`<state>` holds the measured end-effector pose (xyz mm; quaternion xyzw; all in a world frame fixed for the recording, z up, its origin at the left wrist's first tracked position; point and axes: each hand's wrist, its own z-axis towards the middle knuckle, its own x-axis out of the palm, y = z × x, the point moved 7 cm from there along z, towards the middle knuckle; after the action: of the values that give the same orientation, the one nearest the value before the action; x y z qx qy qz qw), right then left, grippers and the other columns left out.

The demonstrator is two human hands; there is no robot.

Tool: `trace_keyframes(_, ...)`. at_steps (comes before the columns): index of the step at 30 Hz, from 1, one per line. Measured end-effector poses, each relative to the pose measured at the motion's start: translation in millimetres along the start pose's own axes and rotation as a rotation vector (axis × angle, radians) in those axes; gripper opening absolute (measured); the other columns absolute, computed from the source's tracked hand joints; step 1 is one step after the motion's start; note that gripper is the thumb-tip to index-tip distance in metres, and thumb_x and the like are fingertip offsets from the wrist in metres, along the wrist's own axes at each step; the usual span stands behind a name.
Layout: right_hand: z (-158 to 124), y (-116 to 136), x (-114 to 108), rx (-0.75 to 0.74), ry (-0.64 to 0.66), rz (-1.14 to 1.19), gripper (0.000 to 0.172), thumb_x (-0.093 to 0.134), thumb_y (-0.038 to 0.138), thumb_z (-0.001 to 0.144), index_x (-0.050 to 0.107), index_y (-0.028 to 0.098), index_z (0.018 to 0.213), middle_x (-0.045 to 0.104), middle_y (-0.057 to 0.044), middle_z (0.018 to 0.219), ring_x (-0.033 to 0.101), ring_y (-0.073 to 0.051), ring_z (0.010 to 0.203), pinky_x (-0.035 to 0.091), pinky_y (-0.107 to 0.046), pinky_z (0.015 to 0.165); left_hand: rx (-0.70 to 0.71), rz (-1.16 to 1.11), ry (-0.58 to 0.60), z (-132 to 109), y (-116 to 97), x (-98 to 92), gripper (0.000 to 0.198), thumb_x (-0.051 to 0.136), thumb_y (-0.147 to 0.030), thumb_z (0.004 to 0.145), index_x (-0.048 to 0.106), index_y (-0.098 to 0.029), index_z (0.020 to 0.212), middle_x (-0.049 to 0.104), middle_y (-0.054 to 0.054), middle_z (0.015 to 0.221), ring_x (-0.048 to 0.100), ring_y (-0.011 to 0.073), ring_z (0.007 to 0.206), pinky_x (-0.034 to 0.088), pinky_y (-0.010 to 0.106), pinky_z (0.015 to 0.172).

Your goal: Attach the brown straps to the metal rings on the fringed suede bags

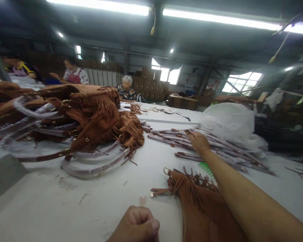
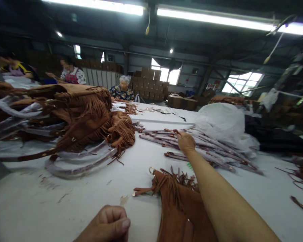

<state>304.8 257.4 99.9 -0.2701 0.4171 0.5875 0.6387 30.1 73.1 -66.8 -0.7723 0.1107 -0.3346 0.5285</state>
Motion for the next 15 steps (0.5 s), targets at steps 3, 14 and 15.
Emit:
trace_keyframes(3,2,-10,-80,0.027,-0.309,0.153,0.035,0.042,0.036,0.086,0.064,0.011,0.074,0.053,-0.004,0.063,0.046,-0.013,0.061,0.032,-0.024,0.057,0.032,-0.011,-0.007,1,4,-0.1,0.053,0.069,-0.060,0.057,0.050,-0.011,0.060,0.049,0.001,0.049,0.040,0.0068,0.039,0.023,0.020,0.042)
trace_keyframes(14,-110,141,-176,0.049,-0.425,1.523,0.035,0.069,0.041,0.060,0.062,0.012,0.078,0.054,0.001,0.069,0.047,-0.009,0.060,0.041,-0.021,0.054,1.130,0.323,-0.764,-109,-153,-60.5,0.026,0.056,-0.037,0.083,0.060,-0.012,0.088,0.062,0.004,0.078,0.056,0.0126,0.073,0.043,0.024,0.071)
trace_keyframes(15,-131,162,-158,0.093,-0.341,1.568,0.035,0.070,0.041,0.060,0.062,0.012,0.077,0.055,0.001,0.069,0.048,-0.009,0.059,0.040,-0.021,0.053,1.168,0.338,-0.778,-120,-162,-63.2,0.027,0.055,-0.037,0.084,0.060,-0.012,0.094,0.063,0.004,0.083,0.057,0.0131,0.077,0.043,0.024,0.073)
